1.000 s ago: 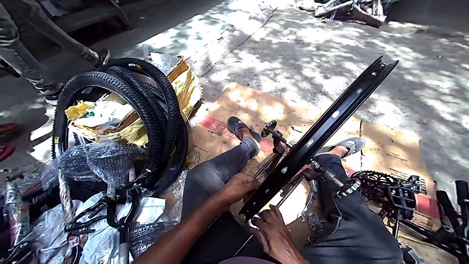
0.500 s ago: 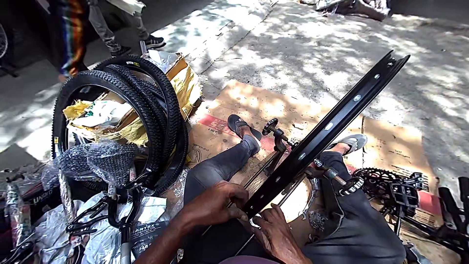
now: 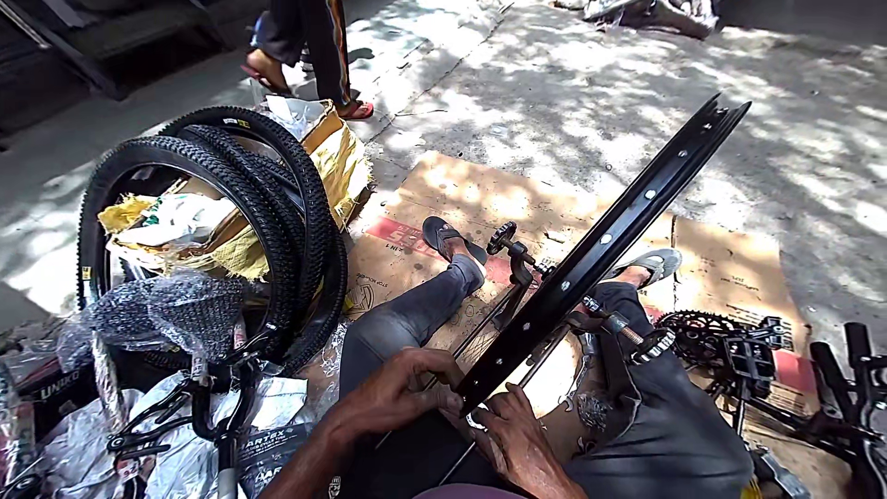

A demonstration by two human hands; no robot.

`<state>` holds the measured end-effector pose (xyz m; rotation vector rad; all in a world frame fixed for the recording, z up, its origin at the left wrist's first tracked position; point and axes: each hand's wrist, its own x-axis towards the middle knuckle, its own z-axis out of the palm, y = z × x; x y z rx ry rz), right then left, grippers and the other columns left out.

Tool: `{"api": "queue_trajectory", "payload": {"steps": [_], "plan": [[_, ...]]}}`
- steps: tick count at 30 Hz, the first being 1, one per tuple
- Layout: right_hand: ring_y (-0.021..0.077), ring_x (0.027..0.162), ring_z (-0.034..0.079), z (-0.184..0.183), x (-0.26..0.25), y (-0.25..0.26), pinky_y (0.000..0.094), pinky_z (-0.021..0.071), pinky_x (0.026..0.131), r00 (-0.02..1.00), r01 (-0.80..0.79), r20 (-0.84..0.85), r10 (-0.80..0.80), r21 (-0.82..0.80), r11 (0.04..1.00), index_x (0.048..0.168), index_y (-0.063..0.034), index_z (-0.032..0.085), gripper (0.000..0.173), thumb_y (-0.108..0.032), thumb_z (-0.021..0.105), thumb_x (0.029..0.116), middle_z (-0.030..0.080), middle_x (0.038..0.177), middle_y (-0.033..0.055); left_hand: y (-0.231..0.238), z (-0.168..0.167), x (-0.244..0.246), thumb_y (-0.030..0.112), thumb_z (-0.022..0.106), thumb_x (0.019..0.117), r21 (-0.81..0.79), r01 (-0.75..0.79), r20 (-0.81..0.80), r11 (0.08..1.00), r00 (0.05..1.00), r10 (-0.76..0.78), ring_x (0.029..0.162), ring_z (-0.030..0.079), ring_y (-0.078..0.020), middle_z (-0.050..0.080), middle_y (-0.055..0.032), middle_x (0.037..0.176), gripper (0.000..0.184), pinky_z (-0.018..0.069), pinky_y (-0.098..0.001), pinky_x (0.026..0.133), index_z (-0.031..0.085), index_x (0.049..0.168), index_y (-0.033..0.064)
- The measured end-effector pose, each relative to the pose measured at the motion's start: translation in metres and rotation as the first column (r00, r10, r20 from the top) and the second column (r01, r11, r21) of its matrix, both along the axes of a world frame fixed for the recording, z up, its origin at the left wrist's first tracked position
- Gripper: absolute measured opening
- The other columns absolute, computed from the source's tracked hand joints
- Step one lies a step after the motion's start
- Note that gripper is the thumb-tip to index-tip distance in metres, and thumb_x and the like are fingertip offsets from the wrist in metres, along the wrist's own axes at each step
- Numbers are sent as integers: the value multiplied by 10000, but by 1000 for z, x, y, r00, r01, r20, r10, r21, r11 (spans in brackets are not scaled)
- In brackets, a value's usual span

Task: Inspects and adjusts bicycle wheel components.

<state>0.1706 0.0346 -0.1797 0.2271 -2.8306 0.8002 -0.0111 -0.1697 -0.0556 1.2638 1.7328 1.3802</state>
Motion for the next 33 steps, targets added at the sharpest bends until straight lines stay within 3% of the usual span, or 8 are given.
{"api": "queue_trajectory", "payload": {"steps": [4,6,10,18,22,24,27,33], "plan": [[191,1037,648,0,1,-1,510,321,1176,1000,5,1,-5,8,1000,1052,-218,738,380,-484,467,1049,679,952,19,10,29,-1,258,873,799,201,-116,174,973,981,81,1076,674,-216,699,-81,1167,455,586,-368,934,699,1176,74],[193,1050,649,-1,1,-1,515,311,1185,1000,6,11,-6,-7,1000,1058,-218,741,380,-484,469,1047,684,957,20,9,24,-2,281,909,746,70,-128,10,989,992,128,995,676,-141,712,14,1045,369,597,-323,871,741,1045,144],[197,1058,644,-1,0,0,514,298,1193,1000,4,17,-4,-7,1000,1060,-217,736,387,-487,459,1050,679,952,25,5,3,-1,337,830,842,-12,-83,-59,996,995,83,885,663,-71,706,51,867,210,566,-283,825,743,837,146],[198,1028,643,1,-3,0,503,303,1182,1000,0,12,0,-5,1000,1040,-213,735,374,-480,474,1047,672,940,23,4,10,-5,331,798,879,-66,-57,-113,996,992,49,904,673,-66,718,54,893,196,569,-285,847,750,867,141],[225,1138,604,9,-1,2,476,325,1189,1000,2,18,0,-125,992,1079,-212,723,362,-469,469,1058,639,1084,79,5,8,-3,330,780,902,19,-91,21,996,996,91,898,684,-109,727,-1,909,226,575,-314,848,753,902,106],[220,1182,589,20,0,7,401,449,1094,998,35,-50,-49,-247,968,1082,-185,735,313,-419,530,1049,642,1163,93,14,12,2,345,737,936,176,-164,180,971,975,132,834,653,-81,703,-12,898,239,560,-256,783,742,961,108],[163,1202,627,47,-11,19,336,528,1024,957,97,-232,-172,-302,948,1063,-192,756,260,-401,608,1021,697,1208,42,24,18,3,400,706,951,305,-170,323,937,944,67,1011,666,-128,706,-51,1106,355,553,-305,926,722,1170,120],[235,1272,617,120,-46,40,542,377,1172,930,84,-349,-113,-99,992,1057,-162,746,197,-269,581,1047,705,1249,67,42,4,4,383,726,935,302,-96,291,948,957,4,1166,645,-182,594,-81,1391,556,568,-407,975,581,1362,57]]}}
